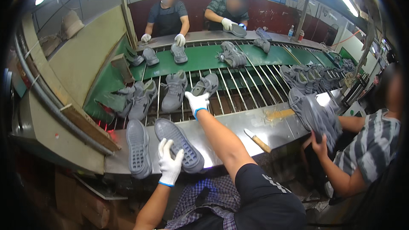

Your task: The person picks up shoes from a conveyor belt, wipes the soles and sides with a cloth, uses a small wooden tool to apply a substance or scrape parts of the shoe, and places the shoes back onto the belt.

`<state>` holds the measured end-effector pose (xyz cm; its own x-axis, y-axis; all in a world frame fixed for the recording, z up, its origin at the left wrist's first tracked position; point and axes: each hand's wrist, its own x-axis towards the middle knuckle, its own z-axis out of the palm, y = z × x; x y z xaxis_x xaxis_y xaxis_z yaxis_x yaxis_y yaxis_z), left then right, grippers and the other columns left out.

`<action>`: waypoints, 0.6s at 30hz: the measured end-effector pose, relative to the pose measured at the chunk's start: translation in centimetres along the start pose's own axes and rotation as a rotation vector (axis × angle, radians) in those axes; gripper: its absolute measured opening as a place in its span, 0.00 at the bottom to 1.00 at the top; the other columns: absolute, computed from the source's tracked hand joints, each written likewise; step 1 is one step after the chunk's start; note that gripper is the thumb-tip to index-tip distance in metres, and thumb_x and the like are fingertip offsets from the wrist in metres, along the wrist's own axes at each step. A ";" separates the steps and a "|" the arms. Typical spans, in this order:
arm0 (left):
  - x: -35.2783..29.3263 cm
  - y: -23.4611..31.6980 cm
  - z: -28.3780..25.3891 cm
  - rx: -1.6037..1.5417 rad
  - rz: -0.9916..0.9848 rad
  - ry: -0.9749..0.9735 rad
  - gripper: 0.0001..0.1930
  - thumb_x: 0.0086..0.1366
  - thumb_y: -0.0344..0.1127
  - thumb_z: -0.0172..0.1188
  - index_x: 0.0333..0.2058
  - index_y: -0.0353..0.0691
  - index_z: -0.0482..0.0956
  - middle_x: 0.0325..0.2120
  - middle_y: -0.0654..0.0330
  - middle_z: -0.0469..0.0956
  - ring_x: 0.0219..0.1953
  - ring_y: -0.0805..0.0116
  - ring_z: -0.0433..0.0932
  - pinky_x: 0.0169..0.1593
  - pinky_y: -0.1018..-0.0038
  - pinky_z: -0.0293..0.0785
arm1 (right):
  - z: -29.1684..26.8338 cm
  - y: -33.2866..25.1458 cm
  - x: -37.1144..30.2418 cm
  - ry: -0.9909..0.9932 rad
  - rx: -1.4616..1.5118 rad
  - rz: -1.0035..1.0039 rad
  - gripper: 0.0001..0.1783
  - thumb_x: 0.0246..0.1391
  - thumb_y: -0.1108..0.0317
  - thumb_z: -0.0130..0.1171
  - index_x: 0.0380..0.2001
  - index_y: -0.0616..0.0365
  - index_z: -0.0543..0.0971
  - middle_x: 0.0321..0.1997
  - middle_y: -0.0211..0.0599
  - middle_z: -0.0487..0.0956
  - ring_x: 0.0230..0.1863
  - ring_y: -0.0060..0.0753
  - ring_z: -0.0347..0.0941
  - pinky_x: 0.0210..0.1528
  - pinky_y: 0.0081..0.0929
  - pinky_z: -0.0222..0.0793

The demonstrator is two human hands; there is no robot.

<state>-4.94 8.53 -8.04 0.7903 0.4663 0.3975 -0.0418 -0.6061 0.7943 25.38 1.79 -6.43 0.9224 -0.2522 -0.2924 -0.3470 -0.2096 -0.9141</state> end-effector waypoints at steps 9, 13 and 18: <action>1.6 0.6 0.3 -0.018 0.040 -0.120 0.28 0.60 0.33 0.74 0.59 0.36 0.80 0.66 0.42 0.74 0.67 0.41 0.74 0.72 0.54 0.71 | -2.1 3.6 5.0 0.103 0.308 -0.134 0.58 0.49 0.52 0.75 0.78 0.60 0.58 0.70 0.63 0.69 0.65 0.61 0.73 0.67 0.54 0.75; 1.7 0.1 -0.1 -0.037 0.072 -0.072 0.32 0.61 0.29 0.73 0.64 0.34 0.75 0.66 0.40 0.73 0.69 0.41 0.72 0.74 0.53 0.67 | -14.8 1.9 3.7 -0.376 0.575 -0.024 0.30 0.55 0.59 0.70 0.59 0.59 0.78 0.51 0.39 0.83 0.51 0.39 0.80 0.57 0.41 0.78; 2.8 -3.1 0.5 -0.011 0.028 -0.055 0.36 0.61 0.33 0.74 0.67 0.35 0.72 0.66 0.41 0.73 0.69 0.41 0.72 0.74 0.55 0.67 | -29.4 4.7 -6.9 -0.414 -0.045 -0.248 0.35 0.54 0.62 0.70 0.65 0.59 0.77 0.55 0.42 0.82 0.58 0.42 0.80 0.60 0.39 0.78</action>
<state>-2.33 11.39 -9.59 0.8209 0.4129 0.3945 -0.0711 -0.6116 0.7880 12.42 -25.23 -0.47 0.9649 0.2060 -0.1630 -0.1068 -0.2592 -0.9599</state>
